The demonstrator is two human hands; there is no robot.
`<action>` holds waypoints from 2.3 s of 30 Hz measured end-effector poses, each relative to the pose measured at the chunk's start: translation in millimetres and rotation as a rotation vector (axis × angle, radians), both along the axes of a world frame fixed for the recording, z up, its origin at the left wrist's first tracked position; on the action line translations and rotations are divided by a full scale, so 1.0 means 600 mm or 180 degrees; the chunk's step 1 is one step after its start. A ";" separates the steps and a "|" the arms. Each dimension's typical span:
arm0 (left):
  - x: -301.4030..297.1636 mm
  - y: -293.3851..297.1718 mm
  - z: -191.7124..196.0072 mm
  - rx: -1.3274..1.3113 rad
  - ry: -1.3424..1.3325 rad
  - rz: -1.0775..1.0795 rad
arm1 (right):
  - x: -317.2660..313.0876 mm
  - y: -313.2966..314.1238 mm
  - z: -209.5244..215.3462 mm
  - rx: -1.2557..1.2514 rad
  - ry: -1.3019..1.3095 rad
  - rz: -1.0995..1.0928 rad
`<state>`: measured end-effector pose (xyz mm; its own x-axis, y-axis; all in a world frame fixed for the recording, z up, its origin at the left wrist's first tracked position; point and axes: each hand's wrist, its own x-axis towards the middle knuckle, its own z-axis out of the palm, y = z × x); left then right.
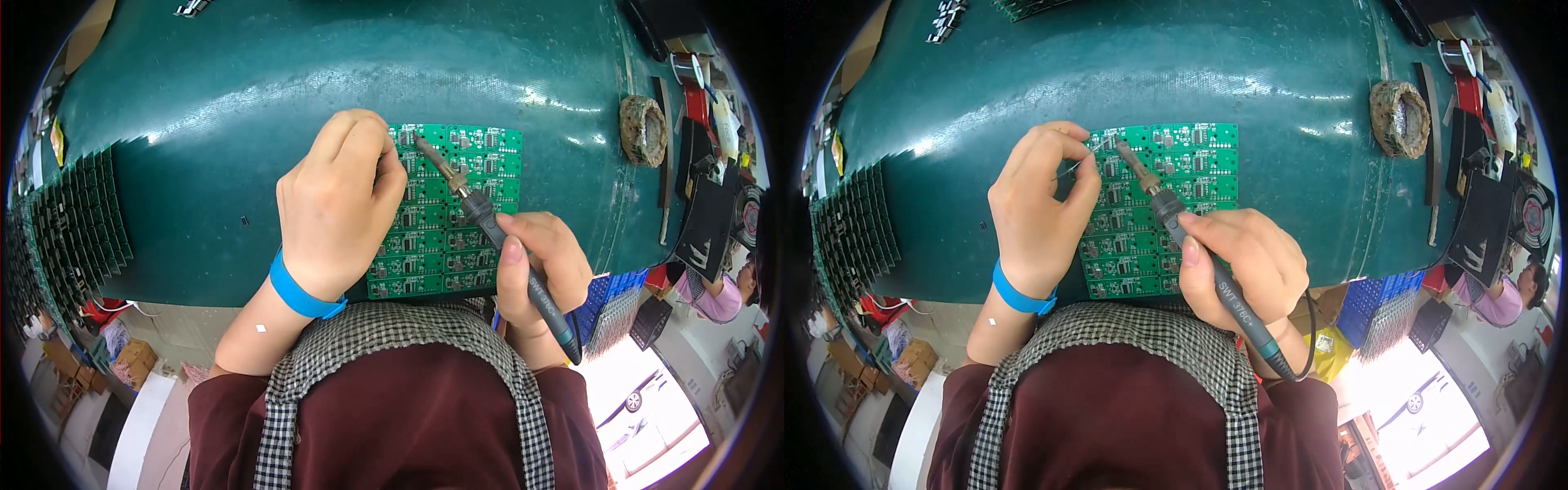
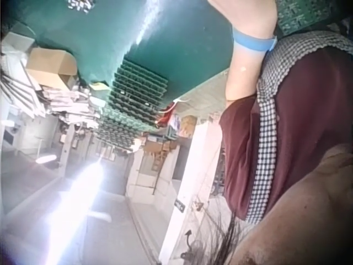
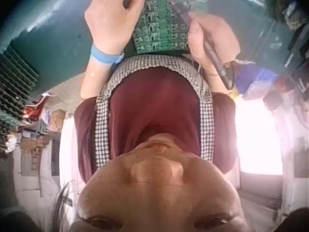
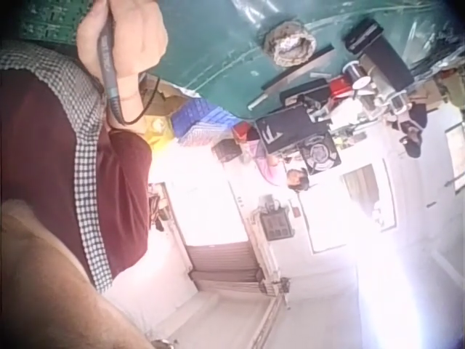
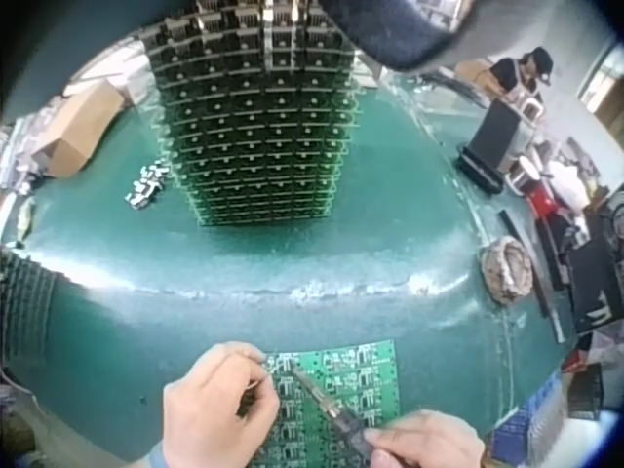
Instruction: The person solders components onto circuit board panels using a soldering iron, stacks the finished boards, and picks up new circuit board panels to solder.
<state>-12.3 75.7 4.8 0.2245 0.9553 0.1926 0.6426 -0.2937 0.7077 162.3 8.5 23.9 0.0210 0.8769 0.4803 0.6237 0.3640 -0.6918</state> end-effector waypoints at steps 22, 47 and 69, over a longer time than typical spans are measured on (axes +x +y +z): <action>-0.014 -0.024 0.015 0.0116 0.0080 -0.0259 | 0.005 -0.025 0.001 0.0169 -0.0016 0.0236; -0.013 -0.046 0.015 -0.0143 0.0030 -0.0233 | 0.013 -0.051 0.001 0.0277 -0.0044 0.0251; -0.004 -0.063 0.003 -0.0067 0.0064 -0.0441 | 0.007 -0.072 -0.005 0.0201 -0.0139 0.0431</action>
